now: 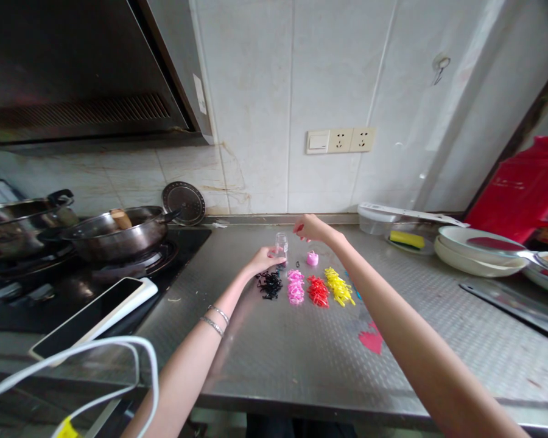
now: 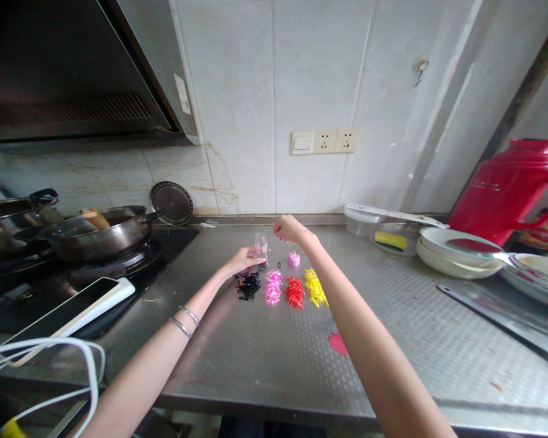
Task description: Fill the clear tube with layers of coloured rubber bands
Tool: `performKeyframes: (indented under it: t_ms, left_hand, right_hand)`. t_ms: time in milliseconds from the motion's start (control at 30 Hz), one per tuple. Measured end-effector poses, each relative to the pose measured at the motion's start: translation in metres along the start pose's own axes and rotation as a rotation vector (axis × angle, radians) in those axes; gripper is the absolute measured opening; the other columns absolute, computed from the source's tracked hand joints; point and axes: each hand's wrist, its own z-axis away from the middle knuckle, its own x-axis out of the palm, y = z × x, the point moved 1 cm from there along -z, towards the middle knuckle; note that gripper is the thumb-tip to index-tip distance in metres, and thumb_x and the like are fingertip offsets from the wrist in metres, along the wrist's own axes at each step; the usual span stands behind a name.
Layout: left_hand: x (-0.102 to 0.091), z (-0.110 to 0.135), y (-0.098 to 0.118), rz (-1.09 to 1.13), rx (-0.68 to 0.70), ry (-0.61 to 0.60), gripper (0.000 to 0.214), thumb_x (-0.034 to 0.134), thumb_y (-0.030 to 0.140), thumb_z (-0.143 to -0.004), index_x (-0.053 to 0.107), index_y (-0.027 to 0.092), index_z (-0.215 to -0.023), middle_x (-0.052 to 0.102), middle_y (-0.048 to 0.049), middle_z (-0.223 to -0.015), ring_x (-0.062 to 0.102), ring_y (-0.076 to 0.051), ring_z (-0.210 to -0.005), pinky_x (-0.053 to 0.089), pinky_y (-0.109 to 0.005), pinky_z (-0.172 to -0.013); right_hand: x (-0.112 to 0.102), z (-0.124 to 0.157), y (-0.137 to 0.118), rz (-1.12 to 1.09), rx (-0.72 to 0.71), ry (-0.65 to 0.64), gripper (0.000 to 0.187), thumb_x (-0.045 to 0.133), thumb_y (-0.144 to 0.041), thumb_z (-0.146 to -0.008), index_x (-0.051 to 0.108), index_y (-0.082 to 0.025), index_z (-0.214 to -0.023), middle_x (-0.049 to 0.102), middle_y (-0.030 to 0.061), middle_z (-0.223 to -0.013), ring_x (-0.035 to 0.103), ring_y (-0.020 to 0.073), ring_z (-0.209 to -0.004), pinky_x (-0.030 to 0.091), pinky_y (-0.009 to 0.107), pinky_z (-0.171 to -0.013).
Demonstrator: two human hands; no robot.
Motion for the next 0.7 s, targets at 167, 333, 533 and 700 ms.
performKeyframes:
  t_ms: [167, 333, 533, 700]
  left_hand:
    - [0.001, 0.001, 0.002, 0.048, 0.025, -0.02, 0.049, 0.07, 0.035, -0.063, 0.062, 0.009, -0.103, 0.064, -0.0084, -0.092, 0.053, -0.014, -0.073, 0.042, -0.028, -0.071]
    - [0.0, 0.003, 0.005, 0.041, 0.001, -0.008, 0.048, 0.07, 0.03, -0.062, 0.06, 0.01, -0.104, 0.062, -0.0086, -0.1, 0.053, -0.013, -0.075, 0.043, -0.027, -0.072]
    - [0.0, 0.002, 0.003, 0.012, -0.015, -0.01, 0.049, 0.071, 0.028, -0.061, 0.06, 0.013, -0.106, 0.06, -0.0075, -0.1, 0.053, -0.013, -0.076, 0.043, -0.027, -0.072]
    - [-0.003, 0.001, 0.002, 0.007, -0.04, -0.036, 0.053, 0.073, 0.029, -0.058, 0.06, 0.014, -0.106, 0.059, -0.0071, -0.101, 0.053, -0.012, -0.075, 0.043, -0.026, -0.071]
  right_hand:
    - [0.051, 0.016, 0.017, 0.058, 0.009, -0.038, 0.03, 0.048, -0.005, -0.065, 0.07, -0.012, -0.085, 0.069, 0.0071, -0.074, 0.063, 0.0134, -0.064, 0.043, 0.016, -0.054]
    - [0.078, 0.019, 0.02, 0.18, 0.068, -0.042, 0.029, 0.05, -0.009, -0.067, 0.07, -0.014, -0.087, 0.069, 0.0107, -0.084, 0.064, 0.0172, -0.076, 0.044, 0.019, -0.063]
    - [0.094, 0.016, 0.026, 0.182, 0.162, -0.022, 0.032, 0.055, -0.015, -0.067, 0.067, -0.015, -0.097, 0.067, 0.0128, -0.093, 0.064, 0.02, -0.085, 0.045, 0.021, -0.067]
    - [0.101, 0.014, 0.028, 0.162, 0.178, -0.03, 0.038, 0.054, -0.015, -0.068, 0.064, -0.017, -0.104, 0.067, 0.013, -0.098, 0.063, 0.0204, -0.087, 0.045, 0.023, -0.069]
